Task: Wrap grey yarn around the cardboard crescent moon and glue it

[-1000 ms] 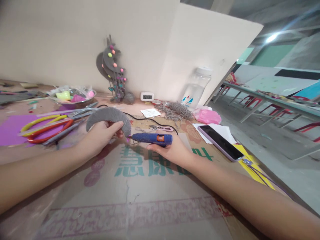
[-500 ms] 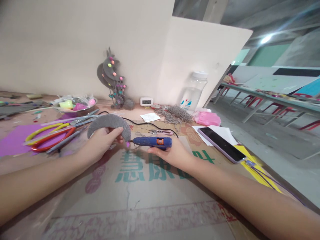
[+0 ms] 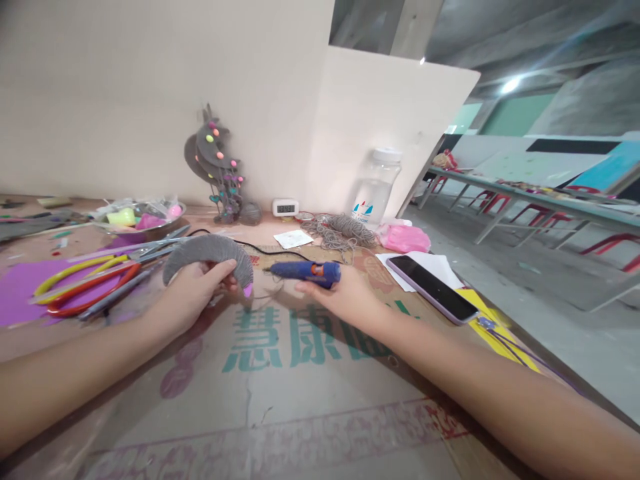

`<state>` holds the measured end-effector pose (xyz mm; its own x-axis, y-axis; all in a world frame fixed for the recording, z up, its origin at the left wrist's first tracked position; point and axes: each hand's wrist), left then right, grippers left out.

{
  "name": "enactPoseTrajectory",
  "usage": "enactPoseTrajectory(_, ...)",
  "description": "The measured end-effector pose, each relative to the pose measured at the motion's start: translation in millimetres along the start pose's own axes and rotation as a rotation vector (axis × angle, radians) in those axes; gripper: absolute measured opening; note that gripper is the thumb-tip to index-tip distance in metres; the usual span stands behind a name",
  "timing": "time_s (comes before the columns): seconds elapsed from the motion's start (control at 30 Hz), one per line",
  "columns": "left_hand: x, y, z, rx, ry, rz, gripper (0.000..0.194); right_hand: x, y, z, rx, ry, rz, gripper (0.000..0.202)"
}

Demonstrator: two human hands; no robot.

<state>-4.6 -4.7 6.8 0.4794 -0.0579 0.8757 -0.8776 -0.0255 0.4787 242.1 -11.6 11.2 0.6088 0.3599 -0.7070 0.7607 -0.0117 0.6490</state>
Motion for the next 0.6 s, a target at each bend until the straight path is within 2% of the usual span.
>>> enactPoseTrajectory(0.17, 1.8, 0.2, 0.5, -0.018, -0.011, 0.04, 0.036, -11.9, 32.7, -26.5, 0.072, 0.099, -0.002, 0.036)
enactPoseTrajectory(0.27, 1.9, 0.0, 0.4, -0.031, -0.02, 0.033, 0.036, -3.7, 42.8, -56.4, 0.088, 0.121, 0.024, 0.035)
enactPoseTrajectory(0.33, 0.6, -0.6, -0.4, -0.028, -0.016, 0.034, 0.036, 9.9, 42.0, -78.2, 0.12, 0.085, 0.115, 0.033)
enactPoseTrajectory(0.43, -1.9, -2.3, -2.7, -0.028, -0.008, 0.053, 0.036, 36.2, 31.6, -105.2, 0.115, -0.068, 0.246, 0.032)
enactPoseTrajectory(0.6, -1.1, -3.7, -4.3, -0.038, 0.022, 0.063, 0.036, 68.6, 10.6, -123.4, 0.107, -0.141, 0.29, 0.037)
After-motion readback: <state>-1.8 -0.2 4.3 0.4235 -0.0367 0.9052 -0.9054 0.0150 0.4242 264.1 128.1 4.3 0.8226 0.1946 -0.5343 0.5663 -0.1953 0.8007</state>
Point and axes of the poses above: each hand's wrist, its own z-axis away from the middle knuckle, its own y-axis out of the back of the hand, x = y × z, and after that the axes turned 5 degrees about -z, right-handed
